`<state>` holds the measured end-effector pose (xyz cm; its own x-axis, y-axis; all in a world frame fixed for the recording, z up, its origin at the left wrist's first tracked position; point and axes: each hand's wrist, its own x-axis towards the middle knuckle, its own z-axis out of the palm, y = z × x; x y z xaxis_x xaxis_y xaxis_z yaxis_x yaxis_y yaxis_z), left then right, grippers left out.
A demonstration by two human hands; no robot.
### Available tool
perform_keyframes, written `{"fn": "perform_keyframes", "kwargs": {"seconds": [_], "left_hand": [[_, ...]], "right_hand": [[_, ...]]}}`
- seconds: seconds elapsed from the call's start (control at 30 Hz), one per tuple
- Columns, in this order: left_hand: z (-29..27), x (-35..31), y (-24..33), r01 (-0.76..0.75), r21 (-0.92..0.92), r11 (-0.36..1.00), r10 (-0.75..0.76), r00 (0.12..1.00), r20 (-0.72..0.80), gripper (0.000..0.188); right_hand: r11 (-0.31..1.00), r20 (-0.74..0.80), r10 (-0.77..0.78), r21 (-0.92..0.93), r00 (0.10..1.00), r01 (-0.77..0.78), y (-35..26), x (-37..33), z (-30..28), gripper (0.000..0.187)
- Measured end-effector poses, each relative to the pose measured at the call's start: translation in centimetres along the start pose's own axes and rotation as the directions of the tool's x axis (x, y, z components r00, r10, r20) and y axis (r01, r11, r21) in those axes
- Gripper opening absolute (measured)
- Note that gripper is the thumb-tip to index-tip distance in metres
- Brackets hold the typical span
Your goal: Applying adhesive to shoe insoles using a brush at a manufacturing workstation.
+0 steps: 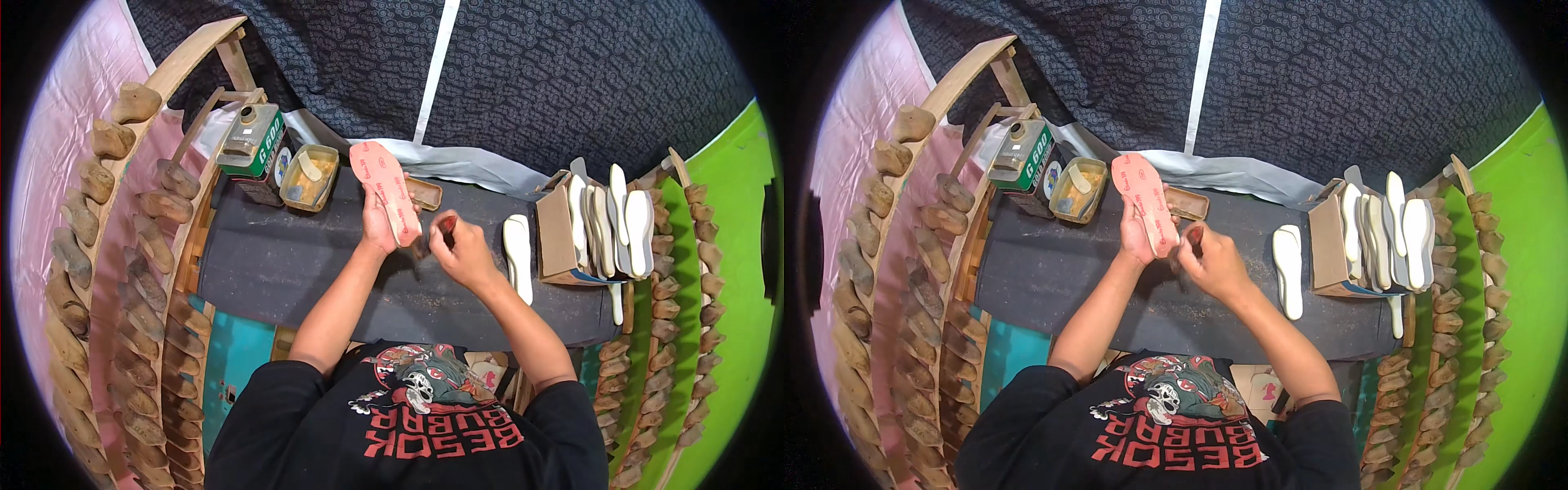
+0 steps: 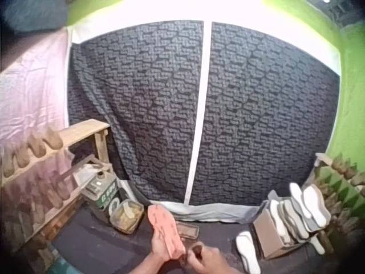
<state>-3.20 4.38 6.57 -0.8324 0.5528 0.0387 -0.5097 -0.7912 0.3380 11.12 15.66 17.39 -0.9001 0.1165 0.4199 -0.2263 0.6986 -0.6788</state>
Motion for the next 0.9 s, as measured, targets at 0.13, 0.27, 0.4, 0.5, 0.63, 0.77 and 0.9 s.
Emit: {"fn": "perform_keyframes", "kwargs": {"seconds": [0.13, 0.27, 0.4, 0.5, 0.63, 0.77, 0.9], "left_hand": [[-0.4, -0.3, 0.3, 0.025, 0.065, 0.998, -0.026, 0.999, 0.022, 0.073], [-0.2, -0.1, -0.2, 0.055, 0.050, 0.997, -0.056, 0.998, 0.024, 0.074], [-1.5, -0.1, -0.1, 0.096, -0.019, 0.995, -0.095, 0.994, 0.063, 0.076], [-2.0, -0.4, 0.3, 0.160, 0.015, 0.987, -0.159, 0.954, 0.254, 0.076], [-0.3, -0.3, -0.5, 0.072, -0.050, 0.996, -0.074, 0.997, -0.038, 0.075], [-0.8, -0.6, 0.0, 0.057, 0.035, 0.998, -0.059, 0.996, 0.060, 0.075], [-0.5, -1.2, -0.5, 0.104, 0.105, 0.989, -0.106, 0.994, 0.016, 0.074]], "right_hand": [[0.995, -0.039, 0.098, 0.031, 0.994, -0.097, -1.2, 0.3, -1.4, 0.011], [0.996, -0.209, 0.033, 0.082, 0.977, -0.016, 0.1, 1.3, -1.2, 0.010], [1.000, -0.088, 0.000, 0.001, 0.996, 0.000, 0.1, 0.1, -1.3, 0.010], [1.000, -0.054, 0.005, -0.029, 0.999, -0.006, -0.3, 0.3, -1.6, 0.010], [1.000, -0.128, 0.016, 0.019, 0.992, -0.014, -0.2, 1.0, -1.2, 0.009], [1.000, 0.033, -0.030, -0.006, 0.999, 0.030, -0.9, -0.1, -1.3, 0.010], [1.000, 0.008, 0.023, 0.004, 1.000, -0.023, -2.3, 0.2, -1.3, 0.008]]}}
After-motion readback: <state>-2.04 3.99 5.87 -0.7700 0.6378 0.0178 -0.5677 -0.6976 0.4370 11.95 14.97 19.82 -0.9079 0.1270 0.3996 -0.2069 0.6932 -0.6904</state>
